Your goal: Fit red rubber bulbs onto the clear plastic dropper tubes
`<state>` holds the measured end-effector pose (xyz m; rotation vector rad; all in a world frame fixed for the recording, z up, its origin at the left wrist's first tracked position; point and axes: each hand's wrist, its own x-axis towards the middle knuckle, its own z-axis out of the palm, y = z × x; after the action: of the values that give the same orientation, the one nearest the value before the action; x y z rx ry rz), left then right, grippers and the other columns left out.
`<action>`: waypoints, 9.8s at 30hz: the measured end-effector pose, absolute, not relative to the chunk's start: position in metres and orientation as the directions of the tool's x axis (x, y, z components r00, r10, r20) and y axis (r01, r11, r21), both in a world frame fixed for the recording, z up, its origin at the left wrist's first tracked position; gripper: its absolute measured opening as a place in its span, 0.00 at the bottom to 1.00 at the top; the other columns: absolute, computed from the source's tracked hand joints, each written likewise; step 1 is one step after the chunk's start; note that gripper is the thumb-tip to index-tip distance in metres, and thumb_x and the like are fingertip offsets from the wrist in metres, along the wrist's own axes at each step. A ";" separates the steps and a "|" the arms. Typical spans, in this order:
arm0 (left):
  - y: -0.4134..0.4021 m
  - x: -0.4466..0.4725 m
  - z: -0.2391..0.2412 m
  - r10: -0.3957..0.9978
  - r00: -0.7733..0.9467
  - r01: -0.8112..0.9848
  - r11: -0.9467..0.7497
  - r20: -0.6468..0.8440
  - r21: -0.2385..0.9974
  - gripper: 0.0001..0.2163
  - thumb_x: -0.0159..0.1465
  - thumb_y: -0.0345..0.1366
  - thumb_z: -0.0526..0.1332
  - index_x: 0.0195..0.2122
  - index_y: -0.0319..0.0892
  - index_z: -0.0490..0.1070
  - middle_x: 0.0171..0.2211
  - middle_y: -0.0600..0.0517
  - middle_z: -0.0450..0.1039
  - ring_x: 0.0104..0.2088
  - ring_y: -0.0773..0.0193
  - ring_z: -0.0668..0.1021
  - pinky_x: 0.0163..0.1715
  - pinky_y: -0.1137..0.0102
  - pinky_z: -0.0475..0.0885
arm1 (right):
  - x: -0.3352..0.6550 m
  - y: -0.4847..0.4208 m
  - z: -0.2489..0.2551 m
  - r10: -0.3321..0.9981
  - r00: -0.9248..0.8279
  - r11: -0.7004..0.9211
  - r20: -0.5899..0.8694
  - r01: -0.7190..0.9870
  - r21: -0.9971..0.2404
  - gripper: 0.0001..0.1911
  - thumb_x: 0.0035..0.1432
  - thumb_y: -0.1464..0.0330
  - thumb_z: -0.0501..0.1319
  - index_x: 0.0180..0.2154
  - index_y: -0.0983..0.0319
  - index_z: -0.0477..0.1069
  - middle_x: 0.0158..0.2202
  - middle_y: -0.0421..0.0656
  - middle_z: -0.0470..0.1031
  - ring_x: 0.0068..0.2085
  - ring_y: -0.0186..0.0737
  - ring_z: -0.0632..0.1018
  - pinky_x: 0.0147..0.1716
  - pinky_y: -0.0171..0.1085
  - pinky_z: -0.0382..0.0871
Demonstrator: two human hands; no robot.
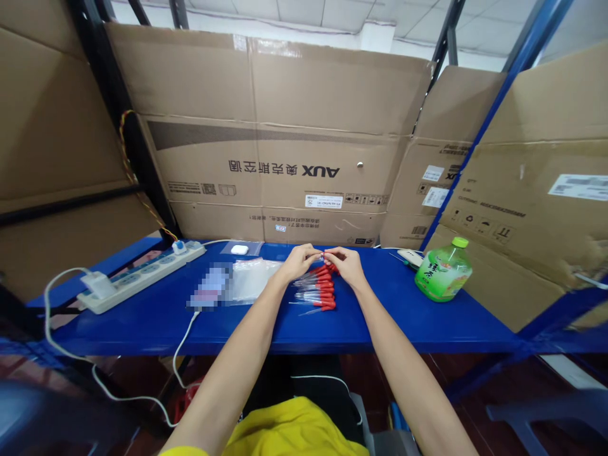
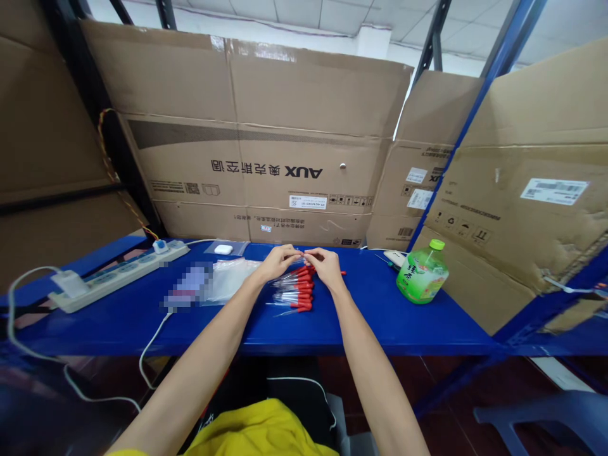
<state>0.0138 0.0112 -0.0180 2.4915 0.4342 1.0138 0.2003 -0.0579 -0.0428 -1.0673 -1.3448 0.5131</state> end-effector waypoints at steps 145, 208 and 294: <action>0.010 0.013 -0.026 0.813 0.548 0.765 -0.583 0.199 0.274 0.08 0.64 0.37 0.62 0.42 0.48 0.80 0.44 0.48 0.81 0.47 0.54 0.80 0.43 0.68 0.71 | 0.290 -0.076 -0.061 0.849 0.496 -0.314 0.184 0.752 -0.580 0.20 0.59 0.69 0.60 0.53 0.57 0.76 0.43 0.46 0.83 0.43 0.46 0.81 0.41 0.38 0.72; 0.007 0.020 -0.018 0.479 0.648 0.227 -0.864 0.592 0.450 0.18 0.71 0.45 0.54 0.47 0.42 0.81 0.34 0.47 0.75 0.36 0.60 0.75 0.40 0.68 0.67 | 0.207 -0.069 -0.039 0.762 0.210 0.459 0.613 0.494 -0.739 0.14 0.55 0.56 0.67 0.37 0.60 0.81 0.37 0.46 0.84 0.37 0.48 0.83 0.42 0.42 0.76; -0.022 0.034 -0.001 0.801 0.560 -0.786 0.433 0.212 0.441 0.14 0.70 0.41 0.49 0.28 0.44 0.49 0.22 0.59 0.50 0.15 0.72 0.52 0.15 0.74 0.47 | 0.178 -0.077 -0.026 0.836 0.252 0.494 0.487 0.041 -0.869 0.20 0.47 0.51 0.73 0.33 0.60 0.77 0.30 0.44 0.82 0.35 0.48 0.84 0.39 0.46 0.82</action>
<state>0.0340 -0.0224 -0.0007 0.5323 0.0307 0.9885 0.1780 -0.0768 -0.0261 -0.9184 -1.2061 0.6599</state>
